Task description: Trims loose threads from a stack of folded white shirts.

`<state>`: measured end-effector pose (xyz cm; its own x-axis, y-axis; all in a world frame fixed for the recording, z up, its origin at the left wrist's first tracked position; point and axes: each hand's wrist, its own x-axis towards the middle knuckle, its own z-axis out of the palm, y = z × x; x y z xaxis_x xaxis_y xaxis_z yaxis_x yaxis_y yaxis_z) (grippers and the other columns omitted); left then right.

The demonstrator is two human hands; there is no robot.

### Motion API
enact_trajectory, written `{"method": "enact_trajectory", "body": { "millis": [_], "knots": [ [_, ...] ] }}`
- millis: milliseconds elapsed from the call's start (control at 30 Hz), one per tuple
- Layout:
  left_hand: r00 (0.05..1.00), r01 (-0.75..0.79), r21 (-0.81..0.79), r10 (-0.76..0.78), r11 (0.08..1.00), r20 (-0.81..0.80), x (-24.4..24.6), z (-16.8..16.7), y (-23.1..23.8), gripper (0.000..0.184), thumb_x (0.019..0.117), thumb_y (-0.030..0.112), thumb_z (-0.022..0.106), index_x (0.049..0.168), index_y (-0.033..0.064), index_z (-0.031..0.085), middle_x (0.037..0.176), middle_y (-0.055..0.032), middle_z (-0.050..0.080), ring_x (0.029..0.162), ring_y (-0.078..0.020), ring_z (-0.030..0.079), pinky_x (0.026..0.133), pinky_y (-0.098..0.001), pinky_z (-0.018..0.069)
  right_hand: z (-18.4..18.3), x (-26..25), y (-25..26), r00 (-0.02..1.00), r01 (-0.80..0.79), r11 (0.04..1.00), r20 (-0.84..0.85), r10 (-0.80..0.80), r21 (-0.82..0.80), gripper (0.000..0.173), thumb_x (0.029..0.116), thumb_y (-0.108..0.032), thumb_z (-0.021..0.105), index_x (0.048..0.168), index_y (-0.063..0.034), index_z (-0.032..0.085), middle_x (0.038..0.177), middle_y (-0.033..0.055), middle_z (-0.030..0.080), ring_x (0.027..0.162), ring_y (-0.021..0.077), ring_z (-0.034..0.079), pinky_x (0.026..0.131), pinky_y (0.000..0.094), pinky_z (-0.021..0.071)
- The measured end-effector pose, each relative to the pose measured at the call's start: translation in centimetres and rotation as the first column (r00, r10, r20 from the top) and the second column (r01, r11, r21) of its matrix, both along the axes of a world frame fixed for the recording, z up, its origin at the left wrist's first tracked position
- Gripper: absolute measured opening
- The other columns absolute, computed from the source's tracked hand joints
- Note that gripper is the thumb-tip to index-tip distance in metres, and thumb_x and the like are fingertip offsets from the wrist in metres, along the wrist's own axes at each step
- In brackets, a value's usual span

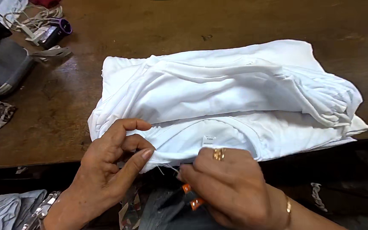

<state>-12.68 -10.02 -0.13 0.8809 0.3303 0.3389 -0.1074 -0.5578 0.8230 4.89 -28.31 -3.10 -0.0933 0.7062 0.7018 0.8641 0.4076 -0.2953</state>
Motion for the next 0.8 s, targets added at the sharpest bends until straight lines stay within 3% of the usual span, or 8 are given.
{"method": "enact_trajectory", "body": {
  "millis": [67, 167, 233, 300, 367, 467, 700, 800],
  "knots": [
    [1.000, -0.006, -0.015, 0.005, 1.000, -0.012, -0.1, -0.2, 0.1, 0.035, 0.0985, 0.014, 0.062, 0.132, 0.0096, 0.054, 0.083, 0.0065, 0.069, 0.060, -0.0026, 0.059, 0.050, -0.0142, 0.0489, -0.6, -0.5, -0.7, 0.994, -0.079, 0.993, 0.067, 0.085, -0.082, 0.018, 0.1020, -0.008, 0.050, 0.094, -0.0083, 0.066, 0.076, 0.0038, 0.060, 0.065, 0.0157, 0.056, 0.053, 0.0289, 0.0423],
    [1.000, -0.003, -0.095, 0.001, 0.996, -0.022, -0.1, -0.3, 0.1, 0.034, 0.0986, 0.012, 0.061, 0.132, 0.0087, 0.055, 0.081, 0.0040, 0.068, 0.058, -0.0043, 0.058, 0.048, -0.0150, 0.0476, -2.0, -0.7, -1.2, 0.979, -0.191, 0.958, 0.030, 0.202, -0.213, 0.017, 0.1018, -0.011, 0.048, 0.092, -0.0092, 0.062, 0.077, 0.0058, 0.060, 0.066, 0.0196, 0.059, 0.052, 0.0317, 0.0458],
    [1.000, 0.002, -0.166, -0.006, 0.986, -0.019, -0.2, -0.2, 0.2, 0.035, 0.0981, 0.010, 0.062, 0.132, 0.0084, 0.055, 0.081, 0.0016, 0.069, 0.057, -0.0054, 0.058, 0.047, -0.0156, 0.0470, -2.3, -0.5, -1.7, 0.988, -0.152, 0.954, -0.056, 0.142, -0.260, 0.023, 0.1050, -0.024, 0.048, 0.096, -0.0091, 0.063, 0.080, 0.0050, 0.059, 0.070, 0.0179, 0.059, 0.055, 0.0312, 0.0467],
    [1.000, 0.018, -0.217, -0.020, 0.976, -0.010, -0.2, -0.1, 0.2, 0.036, 0.0977, 0.008, 0.062, 0.133, 0.0078, 0.054, 0.079, 0.0002, 0.068, 0.056, -0.0062, 0.057, 0.045, -0.0157, 0.0459, -1.8, -0.2, -2.1, 0.995, 0.004, 0.971, -0.093, -0.027, -0.237, 0.040, 0.1091, -0.041, 0.042, 0.107, -0.0086, 0.066, 0.083, 0.0029, 0.061, 0.072, 0.0129, 0.060, 0.059, 0.0280, 0.0487],
    [0.999, 0.030, -0.240, -0.033, 0.970, -0.008, -0.2, 0.0, 0.0, 0.037, 0.0975, 0.007, 0.061, 0.133, 0.0079, 0.053, 0.078, 0.0002, 0.068, 0.054, -0.0055, 0.056, 0.044, -0.0148, 0.0444, -1.0, 0.1, -2.0, 0.980, 0.182, 0.971, -0.056, -0.193, -0.158, 0.041, 0.1108, -0.037, 0.039, 0.117, -0.0074, 0.067, 0.087, 0.0030, 0.061, 0.075, 0.0115, 0.058, 0.062, 0.0263, 0.0480],
    [0.999, 0.032, -0.249, -0.037, 0.968, -0.017, -0.1, 0.3, -0.1, 0.038, 0.0966, 0.006, 0.062, 0.133, 0.0081, 0.053, 0.077, 0.0002, 0.069, 0.052, -0.0042, 0.055, 0.043, -0.0136, 0.0421, -0.4, 0.6, -1.5, 0.956, 0.290, 0.956, 0.045, -0.289, -0.040, 0.036, 0.1079, -0.028, 0.047, 0.120, -0.0032, 0.070, 0.085, 0.0054, 0.057, 0.074, 0.0145, 0.054, 0.059, 0.0266, 0.0413],
    [0.992, 0.050, -0.377, -0.089, 0.925, -0.086, -0.1, 1.0, 0.5, 0.034, 0.1040, 0.008, 0.048, 0.138, 0.0065, 0.052, 0.076, -0.0030, 0.068, 0.042, -0.0049, 0.048, 0.035, -0.0149, 0.0370, 0.0, 1.0, -0.2, 0.964, 0.228, 0.974, 0.146, -0.224, -0.010, 0.031, 0.1056, -0.023, 0.051, 0.115, -0.0009, 0.071, 0.080, 0.0064, 0.057, 0.070, 0.0172, 0.052, 0.057, 0.0293, 0.0381],
    [0.983, 0.093, -0.407, -0.150, 0.909, -0.109, -0.2, 1.2, 1.1, 0.038, 0.1025, 0.007, 0.048, 0.140, 0.0069, 0.050, 0.080, -0.0029, 0.070, 0.042, -0.0052, 0.049, 0.034, -0.0158, 0.0397, 0.3, 1.2, 0.0, 0.987, 0.157, 0.985, 0.032, -0.155, -0.066, 0.034, 0.1081, -0.024, 0.046, 0.113, -0.0019, 0.071, 0.082, 0.0043, 0.059, 0.072, 0.0130, 0.054, 0.059, 0.0265, 0.0413]
  ]
}}
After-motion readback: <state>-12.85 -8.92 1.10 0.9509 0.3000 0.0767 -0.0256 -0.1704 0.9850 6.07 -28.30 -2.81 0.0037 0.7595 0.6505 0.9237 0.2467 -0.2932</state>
